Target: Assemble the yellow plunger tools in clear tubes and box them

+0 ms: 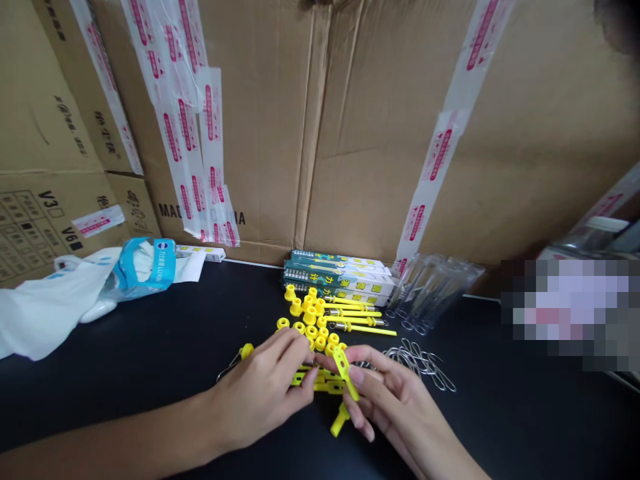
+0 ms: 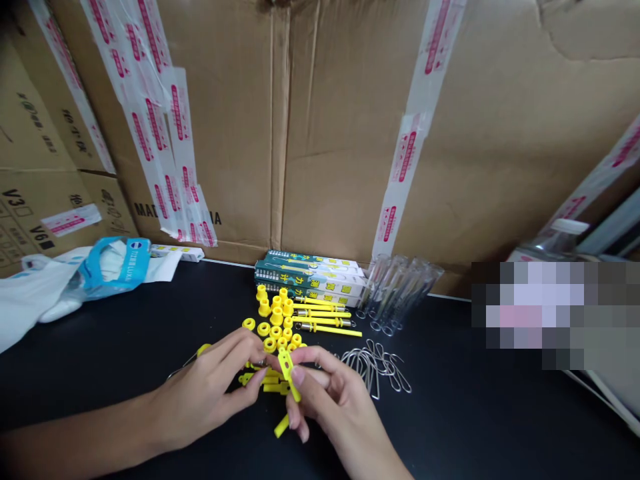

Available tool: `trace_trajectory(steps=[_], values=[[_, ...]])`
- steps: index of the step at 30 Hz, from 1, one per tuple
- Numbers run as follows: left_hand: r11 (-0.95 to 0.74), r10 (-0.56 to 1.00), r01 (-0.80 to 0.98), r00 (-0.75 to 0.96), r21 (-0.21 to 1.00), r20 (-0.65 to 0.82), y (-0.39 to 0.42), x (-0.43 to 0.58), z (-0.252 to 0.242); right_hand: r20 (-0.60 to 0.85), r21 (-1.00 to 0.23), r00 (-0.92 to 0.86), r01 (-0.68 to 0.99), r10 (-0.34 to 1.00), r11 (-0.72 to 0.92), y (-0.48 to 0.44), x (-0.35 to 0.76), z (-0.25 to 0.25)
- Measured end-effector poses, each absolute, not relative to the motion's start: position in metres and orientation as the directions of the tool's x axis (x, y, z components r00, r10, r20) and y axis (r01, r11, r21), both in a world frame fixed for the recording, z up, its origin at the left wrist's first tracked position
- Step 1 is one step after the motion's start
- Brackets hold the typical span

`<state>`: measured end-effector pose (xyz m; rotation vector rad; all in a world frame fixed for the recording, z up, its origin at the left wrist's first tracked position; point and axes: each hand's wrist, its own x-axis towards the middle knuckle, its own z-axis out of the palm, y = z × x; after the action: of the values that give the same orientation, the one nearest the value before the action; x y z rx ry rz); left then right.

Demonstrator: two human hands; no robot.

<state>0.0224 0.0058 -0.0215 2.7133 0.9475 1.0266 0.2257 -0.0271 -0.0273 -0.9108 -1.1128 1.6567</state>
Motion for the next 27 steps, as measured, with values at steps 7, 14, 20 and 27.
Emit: trace_trajectory(steps=[7, 14, 20, 27], values=[[-0.820, 0.539, 0.530, 0.585, 0.217, 0.606, 0.008, 0.023, -0.021, -0.111, -0.889, -0.345, -0.385, 0.932, -0.248, -0.027, 0.225, -0.026], [-0.847, 0.470, 0.516, 0.618, 0.126, 0.631, 0.011, 0.022, -0.021, -0.136, -0.852, -0.369, -0.430, 0.919, -0.299, -0.025, 0.226, -0.023], [-0.812, 0.522, 0.564, 0.585, 0.151, 0.621, 0.009, 0.023, -0.023, -0.069, -0.839, -0.466, -0.451, 0.882, -0.304, -0.023, 0.226, -0.030], [-0.789, 0.541, 0.600, 0.575, 0.132, 0.614, 0.006, 0.023, -0.021, -0.046, -0.839, -0.499, -0.451, 0.866, -0.305, -0.023, 0.225, -0.035]])
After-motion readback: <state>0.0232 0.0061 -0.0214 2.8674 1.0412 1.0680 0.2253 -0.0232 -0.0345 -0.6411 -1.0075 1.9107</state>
